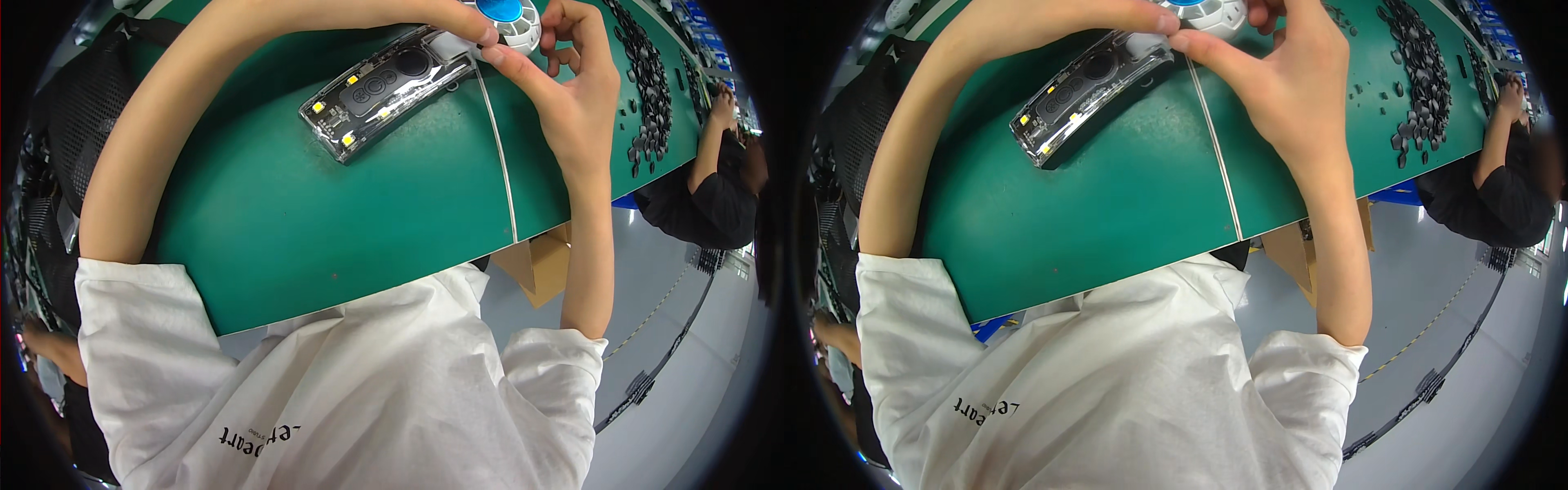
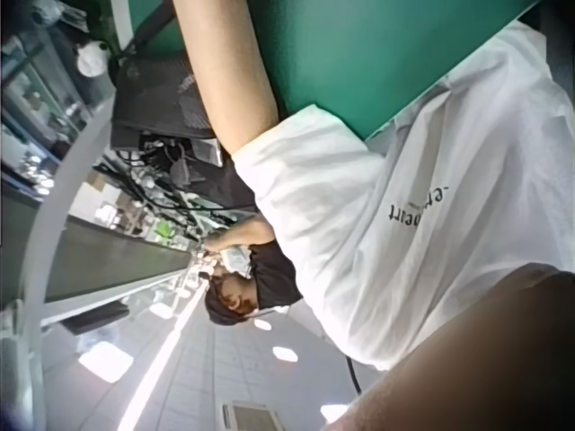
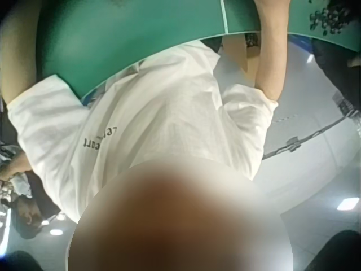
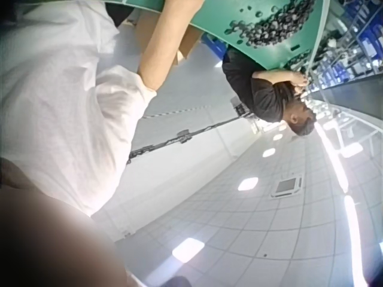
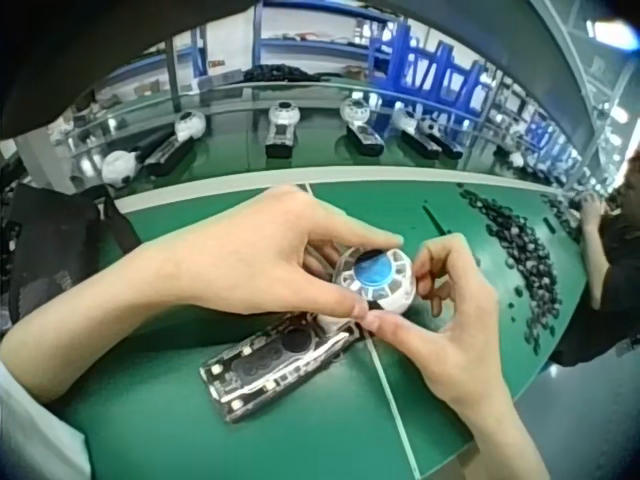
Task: Manual assembly of small electronic components into a plastic housing.
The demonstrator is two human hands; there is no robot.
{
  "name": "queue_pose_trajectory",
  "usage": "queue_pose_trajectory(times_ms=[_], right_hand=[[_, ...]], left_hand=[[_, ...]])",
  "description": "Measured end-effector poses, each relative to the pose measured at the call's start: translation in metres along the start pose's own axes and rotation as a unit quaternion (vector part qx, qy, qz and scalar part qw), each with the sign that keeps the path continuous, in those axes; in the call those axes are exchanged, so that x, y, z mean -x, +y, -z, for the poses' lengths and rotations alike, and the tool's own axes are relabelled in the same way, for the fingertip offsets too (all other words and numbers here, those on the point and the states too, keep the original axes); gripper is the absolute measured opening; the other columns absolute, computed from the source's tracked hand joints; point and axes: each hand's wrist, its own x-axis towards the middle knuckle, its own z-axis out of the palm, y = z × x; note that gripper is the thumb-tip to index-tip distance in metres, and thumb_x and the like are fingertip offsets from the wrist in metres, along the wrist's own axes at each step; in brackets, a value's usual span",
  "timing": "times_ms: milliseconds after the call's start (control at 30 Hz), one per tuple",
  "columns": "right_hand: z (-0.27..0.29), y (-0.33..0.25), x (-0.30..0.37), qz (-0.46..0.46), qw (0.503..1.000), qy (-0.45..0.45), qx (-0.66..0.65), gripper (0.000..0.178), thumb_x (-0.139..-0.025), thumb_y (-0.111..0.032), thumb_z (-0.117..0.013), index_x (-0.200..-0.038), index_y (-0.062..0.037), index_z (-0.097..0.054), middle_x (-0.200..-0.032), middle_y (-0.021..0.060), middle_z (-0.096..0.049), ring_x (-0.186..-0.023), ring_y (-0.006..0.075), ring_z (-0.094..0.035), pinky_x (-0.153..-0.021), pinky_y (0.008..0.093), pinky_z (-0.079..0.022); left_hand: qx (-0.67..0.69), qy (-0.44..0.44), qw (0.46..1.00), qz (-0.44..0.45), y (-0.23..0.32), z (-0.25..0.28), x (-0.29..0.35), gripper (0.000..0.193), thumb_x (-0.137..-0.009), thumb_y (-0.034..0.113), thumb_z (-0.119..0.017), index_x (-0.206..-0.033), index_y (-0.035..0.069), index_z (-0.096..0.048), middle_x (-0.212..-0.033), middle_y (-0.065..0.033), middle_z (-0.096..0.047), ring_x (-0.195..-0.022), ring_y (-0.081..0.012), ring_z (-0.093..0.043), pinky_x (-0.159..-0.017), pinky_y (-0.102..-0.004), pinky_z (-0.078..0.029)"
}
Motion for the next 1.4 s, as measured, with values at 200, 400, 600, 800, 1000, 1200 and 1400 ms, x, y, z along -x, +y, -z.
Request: queue_pose_trajectory(times_ms=[200,400,600,800,1000,1200,1400], right_hand=[[0.010,-0.005,0.000,0.067,0.995,-0.020,0.074,0.038,-0.072,-0.012,-0.087,-0.099,-0.0053,-0.061,-0.088,0.0010,-0.060,-0.079,0.0118,-0.053,-0.068,0.0227,-0.041],[0.011,0.000,0.001,0.109,0.989,-0.011,0.104,0.031,-0.077,-0.008,-0.079,-0.105,-0.0056,-0.065,-0.090,0.0012,-0.063,-0.080,0.0115,-0.055,-0.069,0.0226,-0.042],[0.009,-0.001,-0.001,0.086,0.993,0.015,0.078,0.051,-0.066,-0.024,-0.091,-0.097,-0.0023,-0.057,-0.082,0.0041,-0.055,-0.070,0.0133,-0.047,-0.065,0.0233,-0.038],[0.011,0.003,-0.005,0.050,0.996,0.003,0.074,0.055,-0.065,-0.026,-0.092,-0.101,-0.0020,-0.058,-0.081,0.0036,-0.056,-0.069,0.0138,-0.048,-0.066,0.0233,-0.039],[0.008,0.005,-0.006,0.004,1.000,-0.009,0.024,0.056,-0.068,-0.024,-0.091,-0.107,-0.0018,-0.058,-0.086,0.0051,-0.058,-0.073,0.0138,-0.051,-0.068,0.0243,-0.041],[0.011,0.011,-0.010,-0.041,0.988,-0.097,-0.110,0.055,-0.070,-0.009,-0.082,-0.118,-0.0011,-0.056,-0.103,0.0115,-0.062,-0.085,0.0182,-0.057,-0.079,0.0273,-0.044],[0.000,0.002,-0.022,-0.129,0.981,-0.147,0.006,0.060,-0.068,0.001,-0.067,-0.126,0.0000,-0.054,-0.117,0.0169,-0.061,-0.098,0.0251,-0.058,-0.091,0.0309,-0.044]], left_hand=[[0.015,0.017,1.000,0.018,-0.002,-0.003,-0.002,0.044,-0.081,0.012,-0.074,-0.119,-0.008,-0.067,-0.100,-0.0172,-0.073,-0.076,-0.0192,-0.066,-0.075,-0.0270,-0.056],[0.079,0.045,0.995,-0.045,-0.024,-0.001,-0.006,0.044,-0.080,0.011,-0.074,-0.119,-0.008,-0.066,-0.101,-0.0176,-0.073,-0.079,-0.0208,-0.067,-0.077,-0.0286,-0.057],[0.054,0.059,0.996,-0.048,-0.023,-0.003,-0.007,0.045,-0.079,0.011,-0.075,-0.119,-0.007,-0.065,-0.102,-0.0182,-0.073,-0.080,-0.0219,-0.068,-0.077,-0.0292,-0.057],[0.057,0.094,0.994,-0.018,-0.021,-0.009,-0.007,0.046,-0.076,0.011,-0.075,-0.117,-0.008,-0.066,-0.099,-0.0193,-0.073,-0.077,-0.0226,-0.068,-0.074,-0.0290,-0.057],[-0.098,0.094,0.991,-0.018,-0.003,-0.005,-0.009,0.046,-0.073,0.012,-0.075,-0.112,-0.010,-0.066,-0.096,-0.0202,-0.073,-0.073,-0.0233,-0.067,-0.070,-0.0290,-0.056],[-0.317,0.109,0.942,-0.006,0.010,-0.009,-0.009,0.044,-0.071,0.014,-0.074,-0.108,-0.010,-0.067,-0.094,-0.0204,-0.073,-0.071,-0.0245,-0.067,-0.068,-0.0291,-0.056],[-0.210,0.109,0.971,-0.026,0.006,-0.013,-0.006,0.042,-0.071,0.013,-0.074,-0.106,-0.009,-0.067,-0.092,-0.0199,-0.073,-0.070,-0.0259,-0.066,-0.068,-0.0292,-0.055]])
